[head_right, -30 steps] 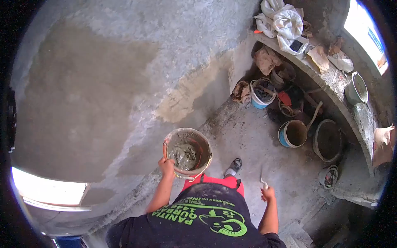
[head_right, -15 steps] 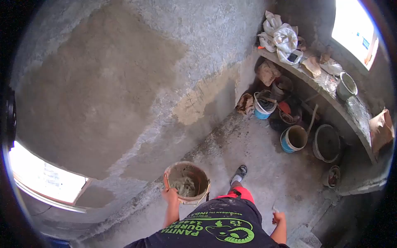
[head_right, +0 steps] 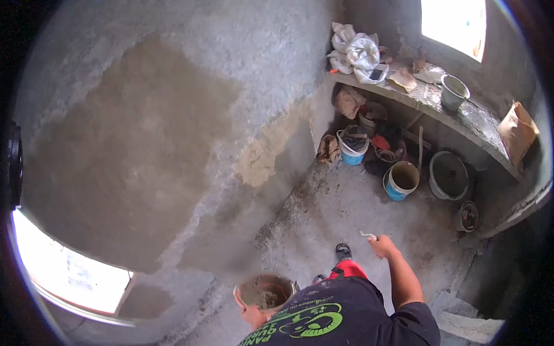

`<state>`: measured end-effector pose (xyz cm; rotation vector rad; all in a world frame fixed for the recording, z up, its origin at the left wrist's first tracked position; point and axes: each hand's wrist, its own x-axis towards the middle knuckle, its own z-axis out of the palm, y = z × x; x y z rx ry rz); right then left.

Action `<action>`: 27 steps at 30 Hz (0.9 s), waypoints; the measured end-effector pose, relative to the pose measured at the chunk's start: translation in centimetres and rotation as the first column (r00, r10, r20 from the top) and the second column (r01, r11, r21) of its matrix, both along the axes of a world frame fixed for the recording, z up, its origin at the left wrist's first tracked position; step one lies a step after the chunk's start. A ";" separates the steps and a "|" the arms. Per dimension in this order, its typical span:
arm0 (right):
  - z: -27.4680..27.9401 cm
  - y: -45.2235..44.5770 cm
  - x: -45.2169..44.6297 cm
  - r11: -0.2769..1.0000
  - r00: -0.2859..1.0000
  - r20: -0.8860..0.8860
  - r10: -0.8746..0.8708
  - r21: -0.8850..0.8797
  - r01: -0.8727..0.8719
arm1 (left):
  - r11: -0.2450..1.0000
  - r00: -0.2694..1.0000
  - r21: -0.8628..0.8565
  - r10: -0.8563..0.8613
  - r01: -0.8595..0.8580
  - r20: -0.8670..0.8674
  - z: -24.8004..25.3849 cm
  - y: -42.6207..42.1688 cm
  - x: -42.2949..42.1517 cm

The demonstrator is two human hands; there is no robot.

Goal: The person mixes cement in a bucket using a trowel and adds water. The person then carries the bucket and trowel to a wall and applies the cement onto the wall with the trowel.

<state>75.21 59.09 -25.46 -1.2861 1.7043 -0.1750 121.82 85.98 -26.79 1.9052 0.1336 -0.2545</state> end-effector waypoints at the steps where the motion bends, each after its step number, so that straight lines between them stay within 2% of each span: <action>1: 0.3 -0.4 0.8 0.995 0.994 -0.050 0.095 0.019 -0.094 | 0.999 0.999 -0.025 0.029 -0.030 -0.032 -0.6 0.4 0.0; 2: 0.8 -0.3 1.7 0.996 0.995 -0.051 0.082 0.042 -0.080 | 0.997 0.996 -0.029 0.065 -0.067 -0.068 -1.0 2.1 -0.3; 4: 1.4 -0.6 2.8 0.980 0.980 -0.039 0.196 -0.012 -0.197 | 0.999 0.994 0.023 0.028 -0.026 -0.106 -2.0 3.9 0.1; 6: -1.1 -0.3 2.5 0.986 0.986 0.004 0.164 -0.019 -0.164 | 0.996 0.988 0.012 0.092 -0.091 -0.127 -0.4 3.3 -1.0; 8: -1.0 -0.6 2.2 0.988 0.988 0.047 0.149 -0.041 -0.147 | 0.995 0.990 0.002 0.095 -0.095 -0.102 0.0 2.6 -1.9; 10: -0.3 -1.2 1.0 0.994 0.992 0.128 0.002 0.107 -0.016 | 0.994 0.991 -0.015 0.108 -0.110 -0.083 1.0 1.1 -3.4; 11: -1.8 -1.6 -0.1 0.991 0.983 0.174 -0.064 0.124 0.042 | 0.996 0.995 0.002 0.088 -0.088 -0.037 2.0 0.0 -4.5; 12: -4.1 -2.2 -1.1 0.993 0.985 0.166 -0.036 0.120 0.016 | 0.997 0.998 0.018 0.070 -0.070 0.005 2.6 -0.9 -5.5; 14: -8.8 -3.6 -4.1 0.949 0.830 0.478 -0.288 0.029 0.313 | 0.991 0.995 -0.095 0.097 -0.098 -0.014 1.0 -1.9 -6.1; 15: -8.5 -4.8 -5.3 0.928 0.779 0.520 -0.351 0.079 0.365 | 0.986 0.991 -0.098 0.131 -0.133 -0.022 1.3 -2.7 -7.1; 16: -7.9 -6.0 -6.7 0.939 0.792 0.517 -0.326 0.079 0.335 | 0.979 0.991 -0.157 0.124 -0.131 -0.049 2.1 -3.9 -7.9; 18: -4.0 -8.4 -8.9 0.883 0.662 0.592 -0.461 0.233 0.407 | 0.964 0.989 -0.222 0.134 -0.146 -0.065 4.4 -7.7 -9.8; 20: -2.3 -10.6 -11.5 0.889 0.672 0.584 -0.455 0.250 0.384 | 0.992 0.996 -0.100 0.083 -0.079 0.030 7.6 -11.3 -11.5; 22: -2.2 -12.5 -14.8 0.925 0.764 0.522 -0.379 0.216 0.312 | 0.997 0.998 -0.039 0.062 -0.061 0.009 7.6 -13.2 -11.4; 24: -2.6 -14.0 -17.0 0.944 0.814 0.480 -0.327 0.199 0.262 | 0.998 0.997 -0.065 -0.007 0.012 0.081 6.3 -14.6 -11.2; 26: -1.6 -15.1 -18.9 0.969 0.899 0.382 -0.216 0.193 0.151 | 0.990 0.996 -0.110 -0.079 0.083 0.041 9.3 -17.4 -13.1; 27: 3.6 -15.5 -17.4 0.961 0.898 0.374 -0.234 0.231 0.154 | 0.987 0.991 -0.107 -0.110 0.119 0.081 10.7 -19.1 -14.0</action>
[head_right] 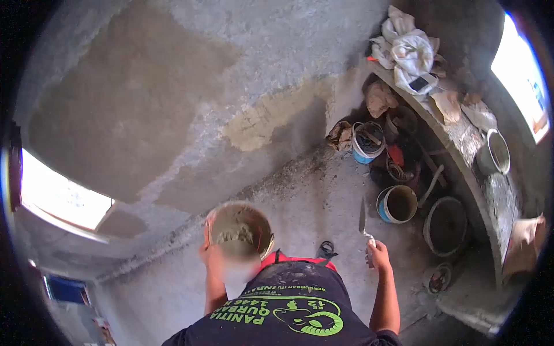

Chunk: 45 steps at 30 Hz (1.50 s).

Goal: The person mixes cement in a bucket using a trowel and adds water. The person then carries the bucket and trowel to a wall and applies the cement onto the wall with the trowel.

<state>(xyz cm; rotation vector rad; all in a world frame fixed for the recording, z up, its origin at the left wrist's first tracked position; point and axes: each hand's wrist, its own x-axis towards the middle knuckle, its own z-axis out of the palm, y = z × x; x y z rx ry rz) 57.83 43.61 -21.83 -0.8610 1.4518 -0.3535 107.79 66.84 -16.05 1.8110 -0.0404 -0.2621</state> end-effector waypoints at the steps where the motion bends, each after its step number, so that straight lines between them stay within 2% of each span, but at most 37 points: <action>1: 1.8 -0.6 0.5 0.999 0.999 -0.010 0.036 0.004 -0.036 | 1.000 0.999 0.002 -0.024 0.023 0.041 1.1 -1.4 -0.6; 2: 2.8 -1.1 0.8 0.988 0.988 0.035 0.151 -0.047 -0.149 | 0.991 0.994 0.097 -0.099 0.093 0.055 0.5 -1.7 0.0; 3: 3.9 -1.5 1.3 0.960 0.960 0.077 0.270 -0.097 -0.263 | 0.980 0.979 0.071 -0.189 0.184 0.074 0.3 -2.4 0.5; 4: 5.8 -2.4 2.2 0.909 0.910 0.077 0.408 -0.133 -0.396 | 0.973 0.974 0.093 -0.219 0.213 0.063 2.7 -4.2 -0.5; 5: 6.4 -3.1 3.2 0.890 0.889 0.071 0.453 -0.096 -0.446 | 0.959 0.965 0.162 -0.248 0.233 0.080 2.3 -4.7 -0.1; 6: 6.8 -4.0 4.3 0.779 0.804 0.008 0.595 -0.252 -0.574 | 0.924 0.922 0.219 -0.350 0.312 0.165 3.2 -5.8 0.0; 7: 7.5 -5.1 5.8 0.629 0.708 -0.076 0.702 -0.401 -0.666 | 0.898 0.892 0.239 -0.415 0.370 0.180 4.2 -6.8 0.3; 8: 10.2 -5.5 8.3 0.496 0.674 -0.193 0.713 -0.542 -0.679 | 0.864 0.852 0.255 -0.485 0.434 0.196 5.1 -7.7 0.5; 9: 13.6 -5.9 11.2 0.336 0.652 -0.310 0.692 -0.660 -0.671 | 0.868 0.857 0.248 -0.479 0.430 0.188 5.5 -8.7 0.8; 10: 15.8 -6.7 13.4 0.334 0.650 -0.317 0.691 -0.657 -0.676 | 0.846 0.827 0.256 -0.522 0.468 0.209 5.8 -9.8 1.2; 12: 19.2 -8.0 17.3 0.117 0.414 -0.649 0.638 -0.450 -0.886 | 0.813 0.784 0.259 -0.577 0.522 0.231 7.1 -11.8 1.9; 13: 20.5 -9.0 19.3 0.128 0.424 -0.655 0.626 -0.450 -0.884 | 0.781 0.764 0.261 -0.618 0.568 0.185 8.1 -13.0 2.3; 15: 22.4 -10.7 23.0 -0.041 0.201 -0.791 0.578 -0.275 -0.961 | 0.729 0.723 0.263 -0.677 0.632 0.140 9.8 -14.9 2.7; 16: 22.8 -11.5 25.1 -0.018 0.220 -0.794 0.567 -0.279 -0.960 | 0.717 0.702 0.251 -0.693 0.650 0.163 10.4 -16.0 3.0; 17: 23.1 -12.3 27.8 -0.028 0.130 -0.829 0.543 -0.173 -0.985 | 0.682 0.656 0.238 -0.731 0.691 0.191 10.9 -17.9 5.1; 18: 22.9 -12.5 29.2 -0.058 0.014 -0.845 0.534 -0.054 -0.997 | 0.631 0.602 0.214 -0.776 0.746 0.189 9.3 -18.7 7.0; 22: 18.9 -12.9 32.2 -0.025 0.030 -0.752 0.658 -0.062 -0.998 | 0.538 0.522 0.093 -0.840 0.838 0.148 11.0 -22.0 10.5; 24: 15.3 -14.3 32.6 0.016 0.140 -0.647 0.750 -0.193 -0.981 | 0.467 0.420 0.205 -0.876 0.860 0.236 11.1 -23.5 12.2; 25: 16.2 -14.1 33.7 0.035 0.153 -0.640 0.753 -0.193 -0.981 | 0.450 0.404 0.209 -0.886 0.868 0.228 11.2 -24.1 12.8; 27: 19.0 -13.6 36.5 0.349 0.328 -0.312 0.891 0.011 -0.937 | 0.418 0.369 0.229 -0.901 0.879 0.231 11.6 -25.6 14.1; 28: 18.2 -13.4 37.3 0.368 0.349 -0.306 0.886 0.004 -0.930 | 0.400 0.348 0.239 -0.909 0.885 0.230 12.0 -26.1 14.7; 30: 15.5 -12.7 38.4 0.337 0.350 -0.142 0.926 -0.106 -0.936 | 0.368 0.288 0.327 -0.920 0.871 0.267 12.6 -27.1 15.5; 31: 15.1 -12.2 39.2 0.352 0.365 -0.136 0.921 -0.111 -0.929 | 0.353 0.272 0.334 -0.925 0.874 0.265 12.6 -27.6 16.1; 33: 14.5 -11.1 40.8 0.436 0.487 -0.143 0.862 -0.283 -0.854 | 0.323 0.247 0.285 -0.931 0.903 0.270 11.8 -28.4 16.9; 34: 12.8 -11.6 40.8 0.440 0.492 -0.143 0.859 -0.288 -0.851 | 0.318 0.241 0.288 -0.931 0.903 0.273 11.6 -28.8 17.2; 36: 8.9 -13.0 39.7 0.456 0.480 0.004 0.877 -0.316 -0.832 | 0.320 0.254 0.277 -0.934 0.906 0.249 11.2 -29.1 17.9; 37: 9.4 -13.4 38.8 0.453 0.477 0.003 0.879 -0.318 -0.833 | 0.323 0.256 0.278 -0.933 0.905 0.251 11.1 -29.3 17.9; 39: 11.5 -14.3 36.7 0.731 0.680 0.319 0.660 -0.065 -0.680 | 0.362 0.339 0.118 -0.924 0.925 0.175 11.2 -29.6 17.8; 43: 10.8 -16.5 32.7 0.702 0.636 0.352 0.687 -0.096 -0.706 | 0.452 0.437 0.070 -0.885 0.890 0.162 10.4 -30.4 17.9; 45: 9.7 -17.3 30.9 0.771 0.655 0.489 0.576 -0.060 -0.633 | 0.471 0.474 -0.053 -0.875 0.881 0.104 10.1 -30.9 17.6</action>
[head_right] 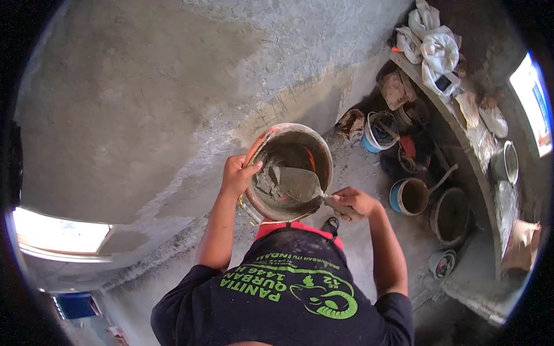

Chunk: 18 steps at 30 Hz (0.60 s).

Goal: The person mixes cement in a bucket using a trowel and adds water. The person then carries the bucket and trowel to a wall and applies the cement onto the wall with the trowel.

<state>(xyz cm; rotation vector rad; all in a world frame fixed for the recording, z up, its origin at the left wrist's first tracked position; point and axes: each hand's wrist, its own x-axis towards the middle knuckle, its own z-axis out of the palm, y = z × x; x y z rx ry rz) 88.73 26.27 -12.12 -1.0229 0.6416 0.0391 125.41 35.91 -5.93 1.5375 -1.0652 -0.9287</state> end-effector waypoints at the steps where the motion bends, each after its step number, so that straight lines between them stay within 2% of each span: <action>1: -1.5 -0.2 -0.9 0.999 0.999 0.036 -0.038 0.013 0.038 | 1.000 0.999 0.009 0.029 -0.029 -0.022 -2.1 -0.2 0.3; 2: -2.0 -0.2 -1.6 0.999 0.999 0.034 -0.030 0.023 0.029 | 0.999 0.999 0.019 0.038 -0.037 -0.024 -2.5 -0.2 -0.2; 4: -3.4 0.2 -2.4 0.992 0.993 -0.004 -0.121 -0.022 0.120 | 0.986 0.993 0.124 0.107 -0.113 0.052 -3.1 -0.5 -1.0; 5: -4.4 0.8 -2.8 0.980 0.982 -0.024 -0.187 -0.071 0.184 | 0.987 0.991 0.087 0.134 -0.135 0.022 -4.7 -0.8 -1.3; 6: -5.4 1.3 -3.1 0.977 0.979 -0.017 -0.204 -0.059 0.203 | 0.982 0.991 0.136 0.128 -0.133 0.047 -6.9 -1.1 -0.7; 8: -7.4 2.6 -3.5 0.967 0.956 -0.145 -0.255 -0.018 0.255 | 0.968 0.990 0.215 0.115 -0.131 0.084 -12.0 -1.4 0.6; 10: -11.1 4.6 -4.1 0.959 0.949 -0.139 -0.282 -0.020 0.282 | 0.957 0.990 0.264 0.098 -0.122 0.101 -16.1 -2.3 0.7; 11: -12.3 5.9 -3.4 0.930 0.926 -0.095 -0.366 0.005 0.368 | 0.951 0.990 0.285 0.088 -0.115 0.107 -17.8 -3.4 0.8; 12: -13.2 7.1 -2.6 0.892 0.892 -0.059 -0.448 0.038 0.450 | 0.939 0.985 0.333 0.033 -0.089 0.170 -17.4 -4.8 0.5; 14: -14.9 8.7 -0.1 0.806 0.826 -0.110 -0.553 0.180 0.563 | 0.912 0.990 0.405 0.107 -0.062 -0.089 -24.6 -6.2 2.4; 15: -17.0 9.9 0.7 0.778 0.826 -0.106 -0.553 0.290 0.558 | 0.893 0.993 0.449 0.083 -0.037 -0.083 -28.1 -6.2 3.5; 18: -22.8 11.1 6.8 0.662 0.721 -0.098 -0.686 0.327 0.674 | 0.826 0.994 0.563 0.085 -0.028 -0.074 -37.5 -5.9 6.2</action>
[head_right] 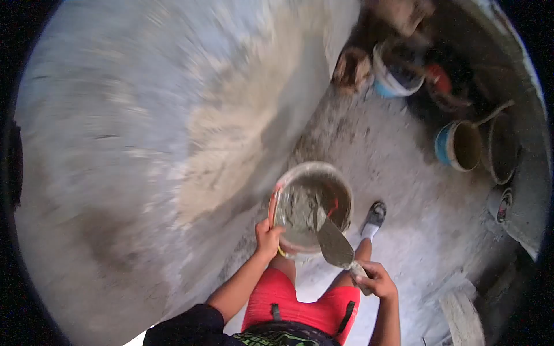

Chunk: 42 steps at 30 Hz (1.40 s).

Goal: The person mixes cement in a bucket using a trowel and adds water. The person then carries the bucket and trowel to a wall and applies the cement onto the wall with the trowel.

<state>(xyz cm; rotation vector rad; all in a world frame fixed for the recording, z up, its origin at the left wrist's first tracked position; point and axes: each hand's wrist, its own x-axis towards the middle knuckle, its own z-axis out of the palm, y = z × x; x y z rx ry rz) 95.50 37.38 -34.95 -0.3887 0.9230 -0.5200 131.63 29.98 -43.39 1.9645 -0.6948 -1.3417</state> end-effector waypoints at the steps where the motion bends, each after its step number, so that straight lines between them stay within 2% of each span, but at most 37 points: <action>1: -1.8 0.0 1.4 1.000 0.999 -0.050 0.021 -0.015 -0.022 | 0.999 0.999 -0.026 -0.017 0.018 0.034 -2.8 0.8 0.6; 2: -3.3 -1.8 4.3 0.996 1.000 -0.004 -0.017 -0.084 0.017 | 0.997 0.996 -0.052 -0.057 0.061 0.068 -5.6 1.2 2.1; 3: -5.3 -2.4 5.9 0.996 0.996 0.045 -0.075 0.040 0.074 | 0.999 0.996 -0.001 -0.052 0.053 0.071 -8.0 1.3 2.3; 4: -7.2 -2.3 7.8 0.977 0.984 0.090 -0.151 0.167 0.135 | 1.000 1.000 -0.012 0.009 -0.010 -0.014 -9.4 1.5 2.8; 5: -9.0 -2.8 9.5 0.976 0.976 0.105 -0.188 0.133 0.174 | 0.997 0.992 -0.026 0.075 -0.078 -0.106 -10.5 1.4 2.7; 6: -11.4 -3.8 11.3 0.973 0.966 0.125 -0.228 0.077 0.219 | 0.997 0.993 -0.009 0.071 -0.072 -0.097 -12.2 1.3 2.9; 7: -13.5 -4.0 12.6 0.982 0.974 0.130 -0.184 -0.014 0.187 | 0.996 0.995 -0.016 0.085 -0.086 -0.056 -13.5 2.1 3.4; 9: -15.3 -6.3 16.8 0.956 0.937 0.191 -0.291 0.093 0.278 | 0.998 0.998 -0.028 0.062 -0.063 -0.017 -14.4 2.5 4.4; 11: -16.5 -8.1 21.5 0.965 0.966 -0.009 -0.259 0.043 0.259 | 0.995 0.995 0.041 0.089 -0.087 -0.049 -17.5 5.3 6.8; 12: -18.0 -8.5 23.9 0.949 0.955 -0.139 -0.261 -0.218 0.227 | 0.990 0.990 0.086 0.117 -0.110 -0.079 -18.7 6.2 7.6; 13: -19.9 -7.7 26.5 0.932 0.922 -0.239 -0.306 -0.273 0.238 | 0.993 0.997 0.095 0.059 -0.063 0.050 -17.2 4.5 6.6; 14: -20.6 -8.4 29.1 0.863 0.861 -0.322 -0.394 -0.452 0.225 | 0.993 0.997 0.104 0.053 -0.058 0.048 -17.1 4.7 6.6; 15: -20.1 -9.9 31.1 0.855 0.851 -0.334 -0.406 -0.466 0.226 | 0.992 0.995 0.118 0.041 -0.051 0.089 -16.9 5.1 6.9; 17: -19.6 -10.2 35.5 0.932 0.855 -0.405 -0.324 -0.293 0.215 | 0.989 0.991 0.141 0.026 -0.044 0.131 -16.6 6.8 7.2; 18: -19.0 -10.0 37.6 0.933 0.854 -0.406 -0.326 -0.287 0.219 | 0.990 0.990 0.134 -0.052 0.034 0.132 -16.9 8.3 7.4; 20: -17.3 -8.0 40.4 0.811 0.682 -0.631 -0.370 -0.578 -0.094 | 0.974 0.969 0.118 -0.209 0.194 0.130 -17.0 10.0 7.7; 21: -16.7 -6.7 40.6 0.814 0.677 -0.634 -0.373 -0.574 -0.089 | 0.959 0.970 0.145 -0.244 0.244 -0.018 -16.6 10.3 8.2; 22: -16.4 -5.2 40.8 0.839 0.801 -0.445 -0.400 -0.530 0.124 | 0.957 0.968 0.148 -0.250 0.251 -0.026 -15.8 9.3 7.8; 23: -16.1 -4.2 40.5 0.846 0.868 -0.227 -0.442 -0.426 0.319 | 0.931 0.980 0.308 -0.183 0.198 -0.078 -14.3 8.0 6.8; 24: -16.6 -3.9 39.7 0.848 0.867 -0.229 -0.442 -0.423 0.320 | 0.877 0.988 0.457 -0.106 0.147 -0.115 -13.7 7.6 6.1; 25: -17.5 -4.0 38.9 0.855 0.851 -0.249 -0.462 -0.380 0.353 | 0.792 0.967 0.607 0.100 0.065 -0.235 -15.7 10.4 7.1; 26: -18.3 -4.3 38.0 0.859 0.836 -0.265 -0.480 -0.337 0.386 | 0.791 0.967 0.608 0.100 0.066 -0.234 -18.1 14.2 7.7; 27: -20.4 -5.1 37.7 0.866 0.838 -0.256 -0.482 -0.286 0.411 | 0.871 0.993 0.483 -0.040 0.090 -0.112 -20.9 18.3 8.1; 29: -24.0 -8.4 37.4 0.866 0.843 -0.206 -0.497 -0.179 0.467 | 0.954 0.949 0.216 -0.252 0.210 0.191 -24.3 23.2 8.3; 30: -24.8 -9.9 37.7 0.860 0.844 -0.168 -0.510 -0.120 0.496 | 0.954 0.948 0.213 -0.254 0.213 0.190 -23.7 22.6 8.3; 31: -24.5 -10.7 38.2 0.858 0.842 -0.165 -0.513 -0.121 0.499 | 0.937 0.986 0.307 -0.168 0.166 -0.020 -21.9 20.9 8.3; 32: -23.7 -11.6 39.0 0.872 0.860 -0.149 -0.488 -0.052 0.486 | 0.902 0.974 0.407 -0.054 0.141 -0.219 -20.1 19.2 7.9; 33: -22.9 -12.0 39.6 0.884 0.877 -0.131 -0.461 0.023 0.468 | 0.900 0.974 0.413 -0.056 0.144 -0.218 -18.2 16.8 6.5; 34: -22.2 -11.8 40.3 0.882 0.877 -0.131 -0.463 0.028 0.470 | 0.902 0.977 0.396 -0.105 0.171 -0.183 -16.5 13.7 4.8; 36: -20.2 -10.4 41.3 0.852 0.830 -0.252 -0.497 -0.323 0.412 | 0.901 0.977 0.384 -0.159 0.203 -0.144 -16.1 12.1 4.0; 38: -17.8 -9.5 40.9 0.824 0.839 -0.185 -0.512 -0.380 0.420 | 0.932 0.973 0.277 -0.227 0.232 -0.051 -16.8 12.8 4.0; 39: -17.0 -9.3 40.6 0.791 0.847 -0.116 -0.520 -0.440 0.425 | 0.907 0.938 0.244 -0.343 0.344 -0.048 -17.1 12.8 4.9; 42: -16.5 -8.5 39.2 0.798 0.871 -0.055 -0.488 -0.432 0.420 | 0.899 0.933 0.263 -0.360 0.350 -0.012 -18.2 13.7 5.8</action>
